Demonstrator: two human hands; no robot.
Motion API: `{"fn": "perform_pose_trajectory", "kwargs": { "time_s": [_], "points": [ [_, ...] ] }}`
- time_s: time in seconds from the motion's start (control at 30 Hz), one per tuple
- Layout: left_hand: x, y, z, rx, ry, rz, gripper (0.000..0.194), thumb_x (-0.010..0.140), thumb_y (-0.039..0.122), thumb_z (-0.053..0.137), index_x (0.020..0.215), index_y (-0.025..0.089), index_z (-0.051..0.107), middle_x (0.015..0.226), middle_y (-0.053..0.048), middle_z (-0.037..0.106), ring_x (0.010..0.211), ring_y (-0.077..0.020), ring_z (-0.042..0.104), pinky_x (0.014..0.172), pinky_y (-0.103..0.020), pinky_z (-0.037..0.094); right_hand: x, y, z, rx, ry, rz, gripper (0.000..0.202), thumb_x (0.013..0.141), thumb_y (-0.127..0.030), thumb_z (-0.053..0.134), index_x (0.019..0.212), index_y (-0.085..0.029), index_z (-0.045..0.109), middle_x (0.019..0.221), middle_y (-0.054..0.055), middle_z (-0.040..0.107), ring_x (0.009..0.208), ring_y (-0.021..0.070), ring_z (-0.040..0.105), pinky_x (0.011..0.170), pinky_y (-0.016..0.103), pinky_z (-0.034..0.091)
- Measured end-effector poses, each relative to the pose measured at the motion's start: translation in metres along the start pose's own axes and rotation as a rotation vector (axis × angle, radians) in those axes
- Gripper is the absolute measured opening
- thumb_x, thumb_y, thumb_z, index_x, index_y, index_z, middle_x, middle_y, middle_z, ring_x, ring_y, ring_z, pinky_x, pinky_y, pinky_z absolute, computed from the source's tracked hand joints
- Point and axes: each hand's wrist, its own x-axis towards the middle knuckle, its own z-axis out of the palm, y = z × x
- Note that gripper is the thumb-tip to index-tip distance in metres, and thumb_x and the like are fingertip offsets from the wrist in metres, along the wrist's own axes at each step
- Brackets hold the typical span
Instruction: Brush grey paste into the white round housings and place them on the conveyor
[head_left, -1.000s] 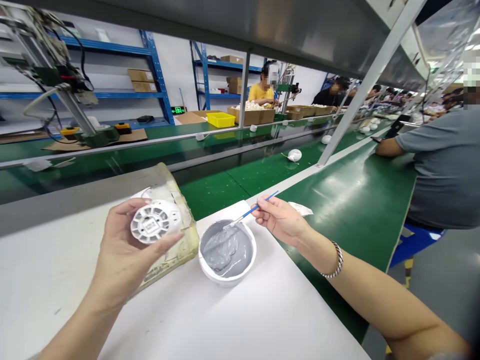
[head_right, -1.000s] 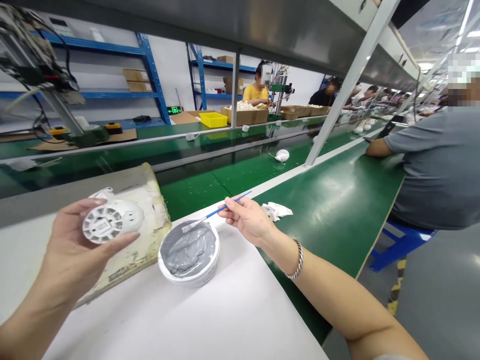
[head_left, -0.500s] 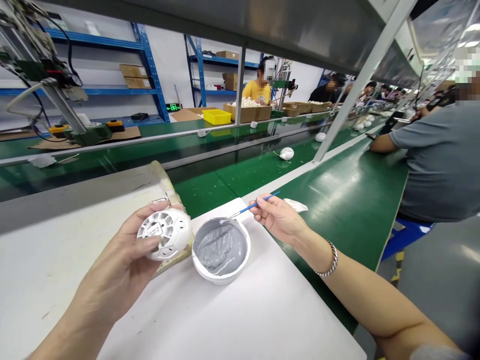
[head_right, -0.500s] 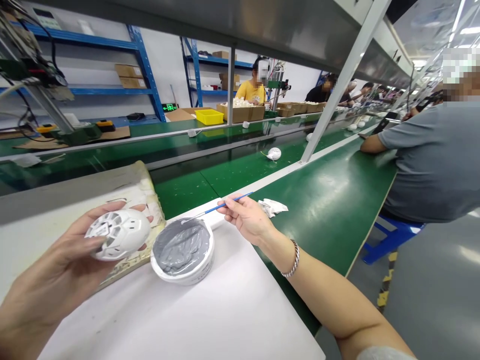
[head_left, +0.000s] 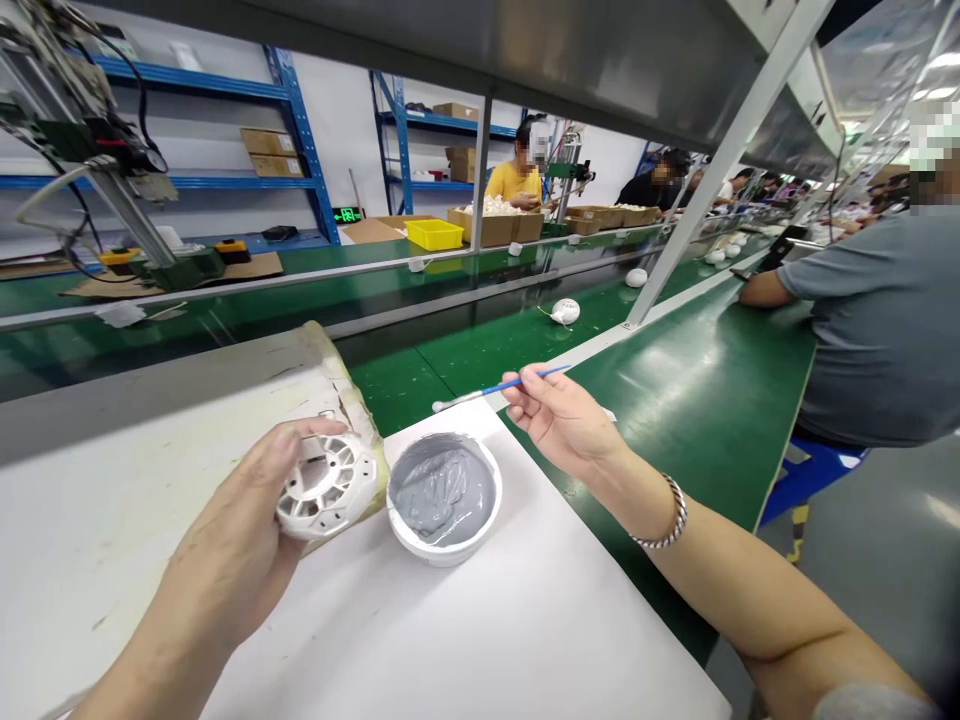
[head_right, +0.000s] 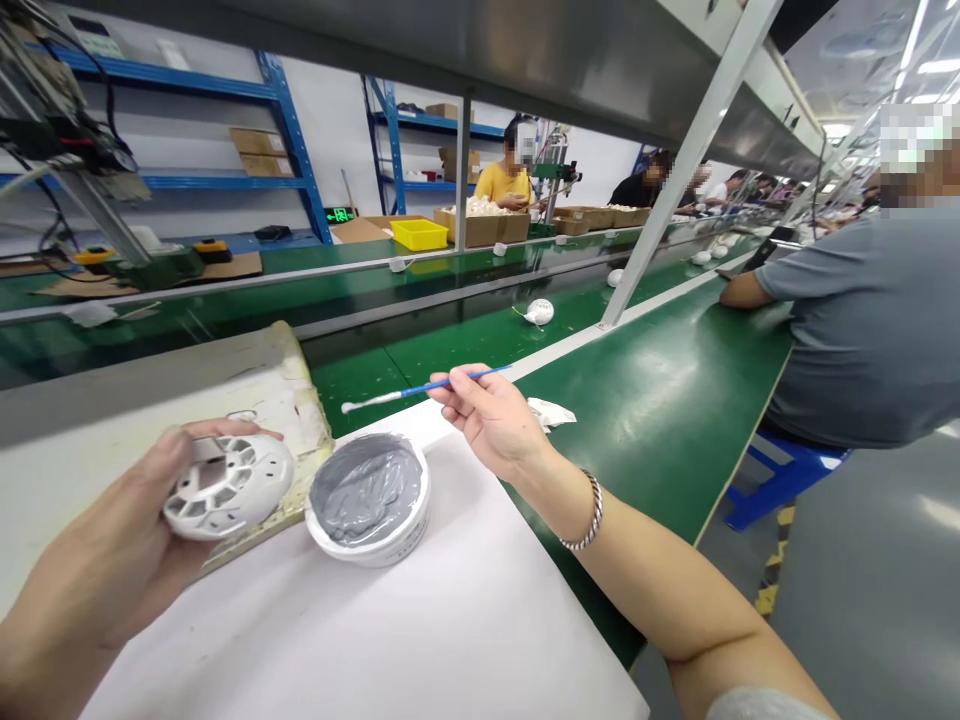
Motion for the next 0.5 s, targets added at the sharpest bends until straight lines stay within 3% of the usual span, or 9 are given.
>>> {"fn": "perform_pose_trajectory", "kwargs": {
  "time_s": [0.23,0.5],
  "points": [
    [-0.013,-0.001,0.009,-0.062,-0.039,-0.025,0.044,0.073,0.059,0.066,0.101,0.025,0.069,0.098,-0.006,0.067,0.09,-0.0209,0.059,0.07,-0.026,0.053,-0.013,-0.002,0.045,-0.098,-0.256,-0.2,0.013,0.079,-0.027,0.074,0.077,-0.022,0.062,0.081,-0.005,0.074,0.07,0.0045,0.07,0.064,0.012,0.052],
    [-0.018,-0.001,0.008,-0.024,-0.097,0.048,0.039,0.077,0.056,0.063,0.103,0.027,0.068,0.099,-0.003,0.063,0.098,-0.0217,0.056,0.075,-0.026,0.051,-0.023,0.016,0.052,-0.249,-0.326,-0.407,0.006,0.084,-0.019,0.068,0.083,-0.021,0.062,0.082,-0.004,0.075,0.075,0.007,0.072,0.074,0.016,0.059]
  ]
}}
